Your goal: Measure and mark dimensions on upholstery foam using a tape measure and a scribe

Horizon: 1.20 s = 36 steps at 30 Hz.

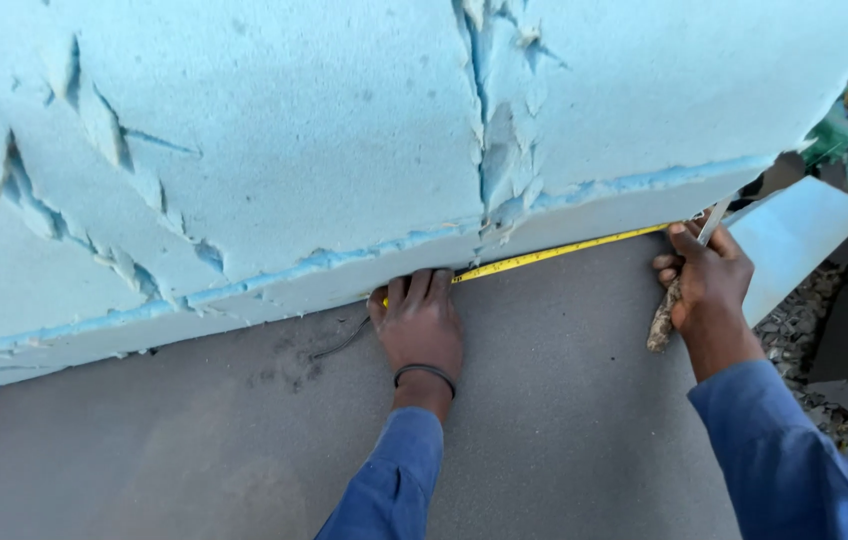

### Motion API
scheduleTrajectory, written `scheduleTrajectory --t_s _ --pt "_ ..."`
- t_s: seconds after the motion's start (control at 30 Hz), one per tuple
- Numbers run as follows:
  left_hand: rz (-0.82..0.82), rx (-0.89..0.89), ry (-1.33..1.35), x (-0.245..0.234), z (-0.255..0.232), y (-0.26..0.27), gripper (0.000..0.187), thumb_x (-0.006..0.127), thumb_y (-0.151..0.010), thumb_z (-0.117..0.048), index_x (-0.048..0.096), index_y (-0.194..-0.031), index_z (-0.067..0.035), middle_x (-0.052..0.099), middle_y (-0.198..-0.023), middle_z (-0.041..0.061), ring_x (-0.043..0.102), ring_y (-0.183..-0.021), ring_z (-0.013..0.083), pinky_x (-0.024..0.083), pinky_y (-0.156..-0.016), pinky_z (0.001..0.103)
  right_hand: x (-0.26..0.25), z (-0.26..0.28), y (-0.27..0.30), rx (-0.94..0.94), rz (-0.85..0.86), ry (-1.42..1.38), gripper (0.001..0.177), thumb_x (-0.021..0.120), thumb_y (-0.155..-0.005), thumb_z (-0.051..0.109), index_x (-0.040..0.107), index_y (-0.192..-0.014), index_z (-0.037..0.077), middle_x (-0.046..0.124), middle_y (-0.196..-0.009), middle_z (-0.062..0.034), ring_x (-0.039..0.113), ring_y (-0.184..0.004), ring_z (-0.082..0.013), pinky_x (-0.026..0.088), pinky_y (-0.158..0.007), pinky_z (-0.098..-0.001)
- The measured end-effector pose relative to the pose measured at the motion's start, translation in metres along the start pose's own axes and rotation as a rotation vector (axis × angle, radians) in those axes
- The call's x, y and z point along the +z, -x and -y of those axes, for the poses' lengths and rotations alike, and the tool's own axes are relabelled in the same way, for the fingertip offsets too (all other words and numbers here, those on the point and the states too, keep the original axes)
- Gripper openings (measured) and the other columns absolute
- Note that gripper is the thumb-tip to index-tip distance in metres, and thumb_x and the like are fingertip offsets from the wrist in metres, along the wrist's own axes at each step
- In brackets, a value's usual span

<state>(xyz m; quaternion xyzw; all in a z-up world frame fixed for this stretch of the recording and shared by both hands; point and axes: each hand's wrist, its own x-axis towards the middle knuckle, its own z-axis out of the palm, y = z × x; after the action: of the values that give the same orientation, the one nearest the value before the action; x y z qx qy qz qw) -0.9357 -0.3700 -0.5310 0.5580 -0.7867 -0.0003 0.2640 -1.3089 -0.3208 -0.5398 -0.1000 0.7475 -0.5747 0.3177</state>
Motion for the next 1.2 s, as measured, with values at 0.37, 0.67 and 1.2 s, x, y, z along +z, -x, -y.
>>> scheduleTrajectory --t_s 0.37,0.67,1.2 --pt "0.047 -0.009 -0.001 0.009 0.005 0.008 0.041 0.082 -0.097 -0.016 0.083 -0.137 -0.023 0.079 -0.135 0.001 0.067 -0.122 0.0371 0.047 -0.109 0.065 0.01 0.028 0.009 0.044 -0.007 -0.055 0.02 0.081 -0.116 0.014 0.068 -0.105 0.025 0.075 -0.093 0.0006 0.086 -0.089 -0.0138 0.04 -0.052 -0.0253" --pt "0.035 -0.013 0.032 0.01 0.004 0.007 0.029 0.08 -0.103 -0.018 0.084 -0.132 -0.02 0.079 -0.128 0.005 0.066 -0.119 0.0396 0.047 -0.108 0.067 -0.013 -0.001 -0.029 -0.009 0.071 -0.032 0.029 0.082 -0.118 0.012 0.062 -0.1 0.024 0.069 -0.101 -0.0019 0.069 -0.076 -0.0147 0.04 -0.054 -0.0306" --pt "-0.006 -0.025 0.058 0.008 0.004 0.008 0.028 0.078 -0.103 -0.015 0.083 -0.13 -0.018 0.08 -0.124 0.005 0.067 -0.115 0.0398 0.049 -0.105 0.067 -0.06 0.052 0.146 -0.308 0.065 0.273 0.074 0.041 -0.128 0.06 0.029 -0.183 0.012 0.044 -0.122 -0.0074 0.062 -0.111 -0.0345 0.055 -0.09 -0.0636"
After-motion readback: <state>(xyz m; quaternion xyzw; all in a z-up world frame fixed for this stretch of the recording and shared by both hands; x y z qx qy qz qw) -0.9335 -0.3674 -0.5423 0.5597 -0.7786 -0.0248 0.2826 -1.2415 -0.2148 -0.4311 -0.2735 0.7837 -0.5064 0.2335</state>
